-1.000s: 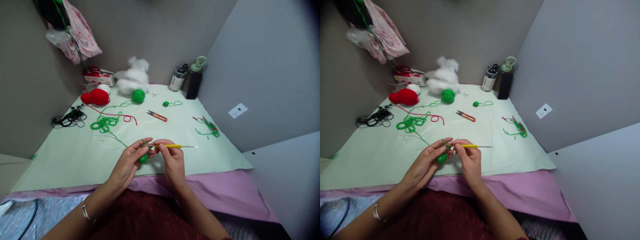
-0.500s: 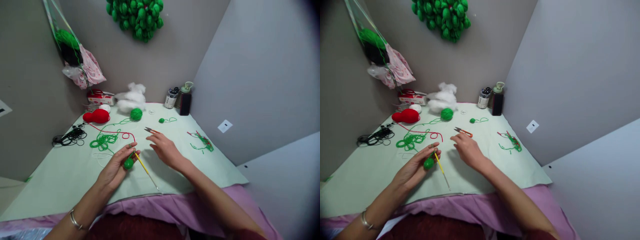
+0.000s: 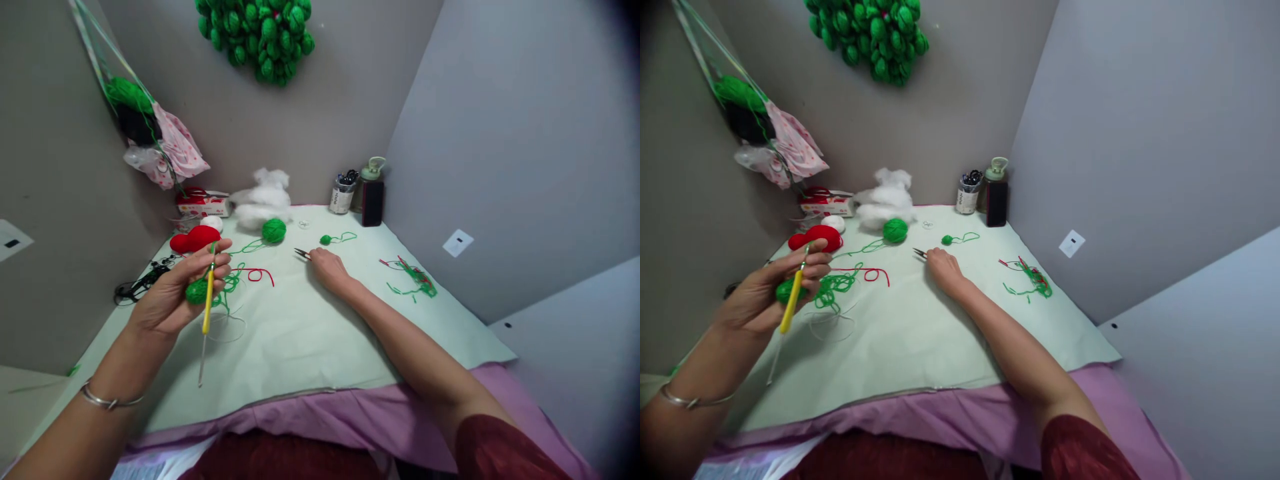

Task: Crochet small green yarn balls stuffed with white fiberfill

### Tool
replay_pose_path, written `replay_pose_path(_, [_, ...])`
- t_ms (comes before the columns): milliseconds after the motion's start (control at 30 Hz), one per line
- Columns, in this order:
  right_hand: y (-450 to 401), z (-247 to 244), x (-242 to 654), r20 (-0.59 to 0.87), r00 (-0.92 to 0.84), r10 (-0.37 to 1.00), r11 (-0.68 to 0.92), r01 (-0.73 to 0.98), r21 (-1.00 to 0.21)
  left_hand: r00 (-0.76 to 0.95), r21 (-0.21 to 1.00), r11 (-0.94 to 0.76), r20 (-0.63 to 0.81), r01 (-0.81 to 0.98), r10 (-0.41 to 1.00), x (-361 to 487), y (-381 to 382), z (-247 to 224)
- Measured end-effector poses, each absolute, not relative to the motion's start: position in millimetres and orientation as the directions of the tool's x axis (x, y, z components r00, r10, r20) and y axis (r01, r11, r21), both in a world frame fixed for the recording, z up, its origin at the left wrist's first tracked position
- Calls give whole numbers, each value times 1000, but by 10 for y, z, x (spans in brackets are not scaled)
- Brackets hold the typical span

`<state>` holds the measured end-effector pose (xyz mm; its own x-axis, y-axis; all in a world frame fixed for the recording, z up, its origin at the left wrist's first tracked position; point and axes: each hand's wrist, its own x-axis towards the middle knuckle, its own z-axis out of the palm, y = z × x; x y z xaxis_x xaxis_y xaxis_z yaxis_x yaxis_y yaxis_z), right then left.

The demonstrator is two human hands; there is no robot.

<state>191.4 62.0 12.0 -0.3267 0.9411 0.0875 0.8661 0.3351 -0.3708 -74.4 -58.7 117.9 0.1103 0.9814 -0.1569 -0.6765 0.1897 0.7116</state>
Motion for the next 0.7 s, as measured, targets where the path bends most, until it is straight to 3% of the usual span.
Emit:
replay_pose_path(233, [255,505,1748,76,-524,849,415,571,-709,112,649,217,-199,-729,974,-734,-701,1305])
replay_pose_path(333, [66,615,1614,159,-670,725,427,255,-867,151,664,261,-220,-701,964,-755,-726,1315])
replay_pose_path(400, [-18,646,1514,167,-693,701,430,224,-875,144,670,265,-232,-694,962,-751,-734,1309])
replay_pose_path(700, [-141,687,1270,191,-678,709,583,413,-699,79,694,217,-225,-687,971,-670,-753,1204])
